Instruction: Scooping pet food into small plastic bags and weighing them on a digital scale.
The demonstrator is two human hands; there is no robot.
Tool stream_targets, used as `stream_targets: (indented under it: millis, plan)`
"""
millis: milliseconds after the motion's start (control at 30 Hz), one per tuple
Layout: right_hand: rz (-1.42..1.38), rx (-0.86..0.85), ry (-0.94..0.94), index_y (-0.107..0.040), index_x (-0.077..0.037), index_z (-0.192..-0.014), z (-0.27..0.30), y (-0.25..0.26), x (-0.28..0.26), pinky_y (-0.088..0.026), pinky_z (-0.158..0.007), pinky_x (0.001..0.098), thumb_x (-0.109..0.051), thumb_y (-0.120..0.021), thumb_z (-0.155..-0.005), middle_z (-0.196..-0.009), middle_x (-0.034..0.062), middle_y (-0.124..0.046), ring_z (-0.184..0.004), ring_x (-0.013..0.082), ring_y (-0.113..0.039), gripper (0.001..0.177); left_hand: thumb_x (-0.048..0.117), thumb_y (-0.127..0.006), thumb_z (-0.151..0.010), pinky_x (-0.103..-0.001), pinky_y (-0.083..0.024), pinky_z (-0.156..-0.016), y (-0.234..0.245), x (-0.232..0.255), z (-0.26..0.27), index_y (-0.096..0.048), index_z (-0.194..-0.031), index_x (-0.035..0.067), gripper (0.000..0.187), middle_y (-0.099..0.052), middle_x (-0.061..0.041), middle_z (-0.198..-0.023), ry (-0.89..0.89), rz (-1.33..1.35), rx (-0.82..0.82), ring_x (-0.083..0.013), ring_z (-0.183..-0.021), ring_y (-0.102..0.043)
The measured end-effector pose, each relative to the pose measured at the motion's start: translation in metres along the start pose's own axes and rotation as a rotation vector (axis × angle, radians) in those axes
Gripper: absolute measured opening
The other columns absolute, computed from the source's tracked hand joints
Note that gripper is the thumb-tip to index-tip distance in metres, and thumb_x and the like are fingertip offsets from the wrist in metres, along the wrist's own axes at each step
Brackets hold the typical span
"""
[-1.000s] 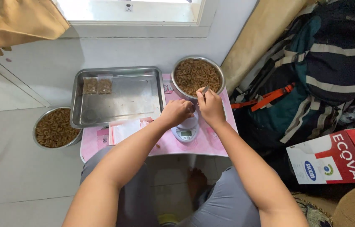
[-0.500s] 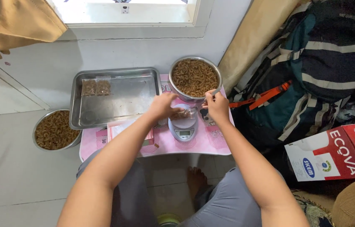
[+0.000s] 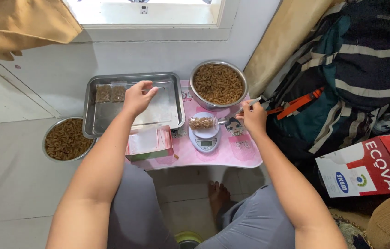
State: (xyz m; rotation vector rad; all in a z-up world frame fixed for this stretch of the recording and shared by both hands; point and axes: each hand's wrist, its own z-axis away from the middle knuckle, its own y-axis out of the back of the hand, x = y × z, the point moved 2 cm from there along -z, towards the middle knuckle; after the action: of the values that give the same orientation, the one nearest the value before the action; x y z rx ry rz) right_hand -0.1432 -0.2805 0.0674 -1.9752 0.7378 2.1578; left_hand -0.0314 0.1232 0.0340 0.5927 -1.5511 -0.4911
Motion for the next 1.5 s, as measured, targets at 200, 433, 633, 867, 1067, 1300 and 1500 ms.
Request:
stream_targets:
  millis: [200,433,633,867,1067,1300,1500]
  plan:
    - [-0.012,0.029,-0.008,-0.067,0.007,-0.105,-0.001,0.004,-0.002,-0.071,-0.061,0.032,-0.01,-0.058,-0.099,-0.089,0.0325,-0.07,-0.07,0.0343,-0.076,0.02,0.052,-0.075,-0.095,-0.034,-0.056,-0.091,0.0,-0.005,-0.001,-0.069,-0.131,0.026,0.044,-0.074,0.004,-0.12,0.025,-0.003,0.0,-0.0189,-0.105,-0.072]
    - [-0.021,0.032,-0.011,-0.067,0.007,-0.106,-0.004,0.002,0.004,-0.071,-0.06,0.0335,-0.009,-0.057,-0.099,-0.09,0.0332,-0.07,-0.069,0.0352,-0.076,0.02,0.043,-0.076,-0.096,-0.036,-0.057,-0.088,-0.009,0.013,0.008,-0.071,-0.129,0.019,0.041,-0.076,-0.002,-0.117,-0.039,0.048,-0.004,-0.0234,-0.102,-0.073]
    - [-0.079,0.008,-0.018,-0.065,0.009,-0.108,-0.001,-0.008,0.008,-0.071,-0.061,0.0322,-0.008,-0.055,-0.101,-0.092,0.0333,-0.068,-0.071,0.0348,-0.076,0.021,0.032,-0.083,-0.089,-0.043,-0.058,-0.088,-0.036,0.045,0.023,-0.073,-0.123,0.01,0.042,-0.076,-0.013,-0.112,-0.234,-0.009,-0.083,-0.033,-0.1,-0.074]
    - [-0.182,-0.04,-0.065,-0.063,0.008,-0.109,-0.013,-0.025,0.016,-0.071,-0.063,0.0359,-0.01,-0.056,-0.102,-0.092,0.0332,-0.066,-0.072,0.0375,-0.076,0.02,0.047,-0.086,-0.079,-0.045,-0.055,-0.101,-0.099,0.079,0.048,-0.066,-0.135,0.017,0.067,-0.071,-0.011,-0.126,-0.381,-0.301,-0.517,-0.0315,-0.118,-0.067]
    - [-0.161,-0.065,-0.065,-0.065,0.007,-0.11,-0.017,-0.039,-0.001,-0.072,-0.064,0.0369,-0.011,-0.057,-0.103,-0.094,0.034,-0.067,-0.074,0.0373,-0.077,0.021,0.063,-0.086,-0.069,-0.055,-0.056,-0.098,-0.144,0.074,0.054,-0.06,-0.139,0.016,0.088,-0.067,-0.018,-0.127,-0.572,-0.442,-0.482,-0.0428,-0.118,-0.065]
    - [-0.195,-0.113,0.014,-0.065,0.007,-0.111,-0.019,-0.054,-0.03,-0.071,-0.073,0.0414,-0.012,-0.055,-0.105,-0.097,0.0362,-0.066,-0.084,0.0402,-0.076,0.022,0.05,-0.076,-0.087,-0.057,-0.054,-0.097,-0.164,0.049,0.029,-0.055,-0.131,0.013,0.061,-0.073,-0.023,-0.112,-0.312,-0.172,-0.509,-0.0465,-0.11,-0.068]
    - [-0.277,-0.171,0.25,-0.061,0.008,-0.109,-0.029,-0.06,-0.05,-0.068,-0.085,0.0426,-0.014,-0.054,-0.109,-0.098,0.0293,-0.067,-0.092,0.0379,-0.075,0.024,0.052,-0.076,-0.087,-0.039,-0.062,-0.071,-0.109,0.077,0.025,-0.06,-0.126,0.021,0.053,-0.076,-0.009,-0.079,-0.122,0.046,-0.537,-0.0263,-0.064,-0.075]
